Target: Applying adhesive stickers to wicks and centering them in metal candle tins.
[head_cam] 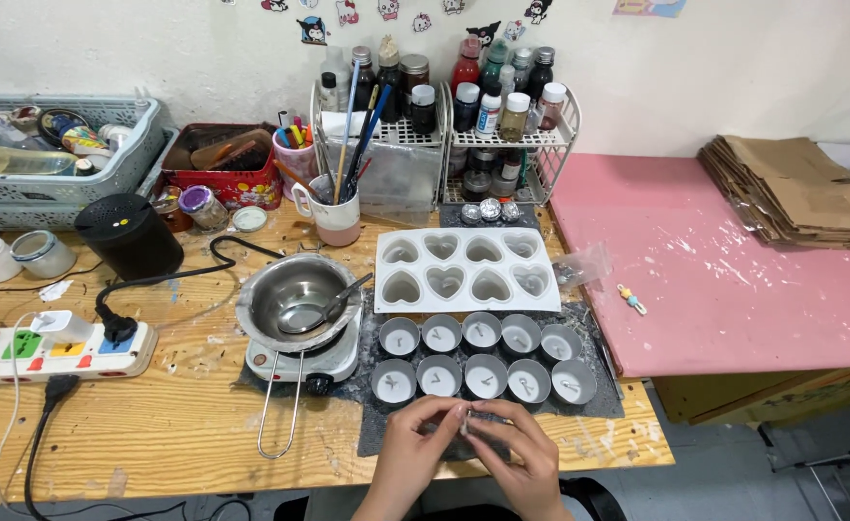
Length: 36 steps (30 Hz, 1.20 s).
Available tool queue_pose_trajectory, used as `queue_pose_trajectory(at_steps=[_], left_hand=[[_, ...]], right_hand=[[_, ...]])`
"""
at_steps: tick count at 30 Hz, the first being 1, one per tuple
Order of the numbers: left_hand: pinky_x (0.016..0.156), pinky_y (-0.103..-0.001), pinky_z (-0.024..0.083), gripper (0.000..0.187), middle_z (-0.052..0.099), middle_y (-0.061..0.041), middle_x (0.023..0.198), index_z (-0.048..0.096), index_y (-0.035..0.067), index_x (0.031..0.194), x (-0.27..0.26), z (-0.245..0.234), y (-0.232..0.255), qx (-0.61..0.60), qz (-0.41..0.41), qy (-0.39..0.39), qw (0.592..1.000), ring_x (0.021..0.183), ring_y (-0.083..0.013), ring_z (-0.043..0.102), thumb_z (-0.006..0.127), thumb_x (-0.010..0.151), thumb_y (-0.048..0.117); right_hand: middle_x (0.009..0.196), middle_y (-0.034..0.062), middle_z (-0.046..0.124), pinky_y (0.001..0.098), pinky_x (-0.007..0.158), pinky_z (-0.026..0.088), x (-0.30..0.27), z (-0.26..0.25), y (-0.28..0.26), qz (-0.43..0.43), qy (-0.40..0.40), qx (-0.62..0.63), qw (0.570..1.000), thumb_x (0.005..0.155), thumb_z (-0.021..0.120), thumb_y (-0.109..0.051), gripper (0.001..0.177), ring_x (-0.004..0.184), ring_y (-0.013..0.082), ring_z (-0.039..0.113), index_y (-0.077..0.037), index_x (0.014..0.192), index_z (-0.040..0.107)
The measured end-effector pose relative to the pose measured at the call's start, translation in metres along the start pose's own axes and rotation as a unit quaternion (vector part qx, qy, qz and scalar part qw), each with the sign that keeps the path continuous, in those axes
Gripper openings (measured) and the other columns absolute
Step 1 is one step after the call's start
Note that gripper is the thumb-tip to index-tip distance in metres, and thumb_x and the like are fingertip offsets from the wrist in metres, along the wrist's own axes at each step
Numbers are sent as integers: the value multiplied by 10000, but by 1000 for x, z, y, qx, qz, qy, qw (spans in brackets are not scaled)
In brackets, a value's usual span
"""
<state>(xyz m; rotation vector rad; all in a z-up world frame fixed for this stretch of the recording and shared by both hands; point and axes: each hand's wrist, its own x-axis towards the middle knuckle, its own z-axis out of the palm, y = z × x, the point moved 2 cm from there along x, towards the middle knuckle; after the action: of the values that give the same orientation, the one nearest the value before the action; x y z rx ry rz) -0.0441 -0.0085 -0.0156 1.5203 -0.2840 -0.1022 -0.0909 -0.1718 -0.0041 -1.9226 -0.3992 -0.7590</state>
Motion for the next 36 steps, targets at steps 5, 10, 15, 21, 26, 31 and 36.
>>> queue_pose_trajectory(at_steps=[5,10,15,21,26,31,36], left_hand=[[633,-221,568,211,808,-55,853,793,5,1050,2,2,10,9,-48,-6,999,739,-53,710,713,940,166],[670,-215,599,220,813,-51,872,778,-11,1062,6,2,12,-44,-53,-10,998,775,-48,736,699,949,160],[588,-258,552,191,791,-98,745,712,6,1034,10,-5,26,86,-18,-8,996,674,-114,735,664,980,182],[585,-351,579,155,790,-109,824,653,52,1013,12,-6,37,230,102,-28,967,728,-276,776,650,992,206],[559,-388,552,138,771,-81,750,675,93,1005,14,-8,53,278,102,-21,955,655,-284,752,652,984,228],[574,-359,551,136,752,-95,865,724,73,1014,14,-11,66,239,195,-7,951,681,-261,724,683,966,193],[583,-324,562,148,733,-80,895,739,37,1024,17,-10,59,168,127,-37,977,691,-228,721,731,921,144]], right_hand=[[1111,126,726,304,789,623,5,-2,-1,-3,-4,-17,1000,751,833,38,326,995,227,755,-9,1068,769],[1108,113,716,324,796,603,34,-7,-22,-85,-7,-82,993,755,832,6,329,1007,260,734,-39,1071,755],[1107,90,723,372,806,597,49,-8,-28,-157,-70,-140,975,751,820,0,350,1011,300,716,-40,1083,714],[1051,84,698,367,747,582,49,-9,-18,-148,-108,-151,971,746,838,-8,349,953,289,701,-33,1058,685],[1059,97,702,348,751,580,56,-11,-24,-98,-121,-104,982,759,822,14,328,946,265,715,-18,1055,685],[1119,138,712,330,845,606,48,-12,-5,23,-111,54,992,808,750,63,327,1011,242,738,18,1126,696],[1032,133,767,300,799,622,31,-2,22,142,-79,137,977,892,710,44,226,922,181,765,52,1113,755]])
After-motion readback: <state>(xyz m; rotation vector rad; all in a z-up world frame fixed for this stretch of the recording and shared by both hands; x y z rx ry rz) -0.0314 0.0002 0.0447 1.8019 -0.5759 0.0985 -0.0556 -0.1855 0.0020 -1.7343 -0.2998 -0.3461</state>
